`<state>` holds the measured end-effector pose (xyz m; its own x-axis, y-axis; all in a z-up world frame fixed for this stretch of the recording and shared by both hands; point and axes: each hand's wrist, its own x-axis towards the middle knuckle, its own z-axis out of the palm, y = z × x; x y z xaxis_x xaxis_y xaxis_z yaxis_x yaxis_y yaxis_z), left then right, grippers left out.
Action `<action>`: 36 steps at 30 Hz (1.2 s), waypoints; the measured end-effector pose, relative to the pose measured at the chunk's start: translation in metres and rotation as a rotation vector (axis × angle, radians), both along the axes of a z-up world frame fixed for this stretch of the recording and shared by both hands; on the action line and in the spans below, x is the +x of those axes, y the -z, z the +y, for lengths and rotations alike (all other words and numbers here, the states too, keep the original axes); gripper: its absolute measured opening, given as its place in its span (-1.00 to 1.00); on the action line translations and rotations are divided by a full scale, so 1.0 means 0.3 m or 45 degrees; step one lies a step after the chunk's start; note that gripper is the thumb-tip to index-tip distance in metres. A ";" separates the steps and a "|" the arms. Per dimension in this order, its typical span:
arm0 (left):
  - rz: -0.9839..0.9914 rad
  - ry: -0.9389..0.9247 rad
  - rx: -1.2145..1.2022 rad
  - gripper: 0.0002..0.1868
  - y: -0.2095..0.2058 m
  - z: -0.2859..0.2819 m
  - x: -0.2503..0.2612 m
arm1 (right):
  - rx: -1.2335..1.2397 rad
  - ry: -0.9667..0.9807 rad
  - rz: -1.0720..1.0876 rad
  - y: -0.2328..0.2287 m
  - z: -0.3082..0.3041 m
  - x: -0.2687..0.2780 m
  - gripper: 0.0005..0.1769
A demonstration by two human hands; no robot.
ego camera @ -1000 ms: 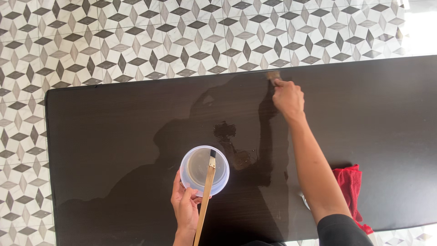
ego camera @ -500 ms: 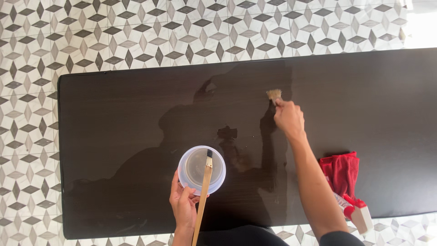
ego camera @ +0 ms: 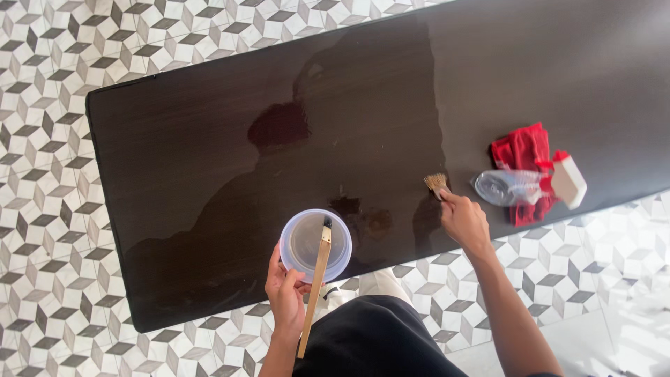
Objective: The person scrubs a dark tabletop with a brush dipped in liquid from a small container, then wipes the surface with a red cloth and sprays it with a cleaning solution. The person handles a brush, a container, a cloth, and a spray bottle during the cleaning process.
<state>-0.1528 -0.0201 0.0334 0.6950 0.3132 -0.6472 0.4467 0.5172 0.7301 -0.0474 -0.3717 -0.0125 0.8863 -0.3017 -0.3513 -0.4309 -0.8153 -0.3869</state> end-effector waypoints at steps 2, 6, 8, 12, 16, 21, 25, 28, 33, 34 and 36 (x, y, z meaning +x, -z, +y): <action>0.002 0.019 -0.008 -0.24 0.015 0.032 -0.086 | 0.006 0.041 -0.026 0.013 -0.012 -0.140 -0.60; -0.032 0.041 -0.047 -0.21 0.037 0.084 -0.240 | -0.006 0.067 -0.068 0.047 -0.028 -0.388 -0.61; 0.019 0.054 -0.036 -0.21 0.030 0.108 -0.306 | -0.009 0.122 0.001 0.052 -0.029 -0.446 -0.59; 0.077 0.109 0.008 -0.19 0.019 0.139 -0.395 | -0.095 0.077 0.027 0.050 0.015 -0.472 -0.60; 0.088 -0.014 -0.037 -0.18 0.011 0.158 -0.435 | 0.029 -0.147 0.051 0.049 0.217 -0.440 -0.57; 0.092 -0.170 0.000 -0.18 0.009 0.171 -0.434 | 0.281 -0.446 0.063 0.043 0.566 -0.406 -0.57; 0.037 -0.181 0.043 -0.18 -0.017 0.144 -0.385 | 0.291 -0.711 0.046 0.014 0.621 -0.347 -0.62; 0.028 -0.183 0.047 -0.19 -0.041 0.117 -0.349 | 0.294 -0.762 -0.065 0.004 0.544 -0.223 -0.60; 0.019 -0.153 0.112 -0.19 -0.048 0.070 -0.298 | 0.039 -0.519 -0.231 0.022 0.300 0.075 -0.65; 0.027 -0.173 0.116 -0.19 -0.045 0.063 -0.290 | 0.055 -0.481 -0.268 0.022 0.259 0.120 -0.65; 0.049 -0.215 0.126 -0.19 -0.037 0.049 -0.291 | 0.068 -0.444 -0.298 0.030 0.226 0.182 -0.66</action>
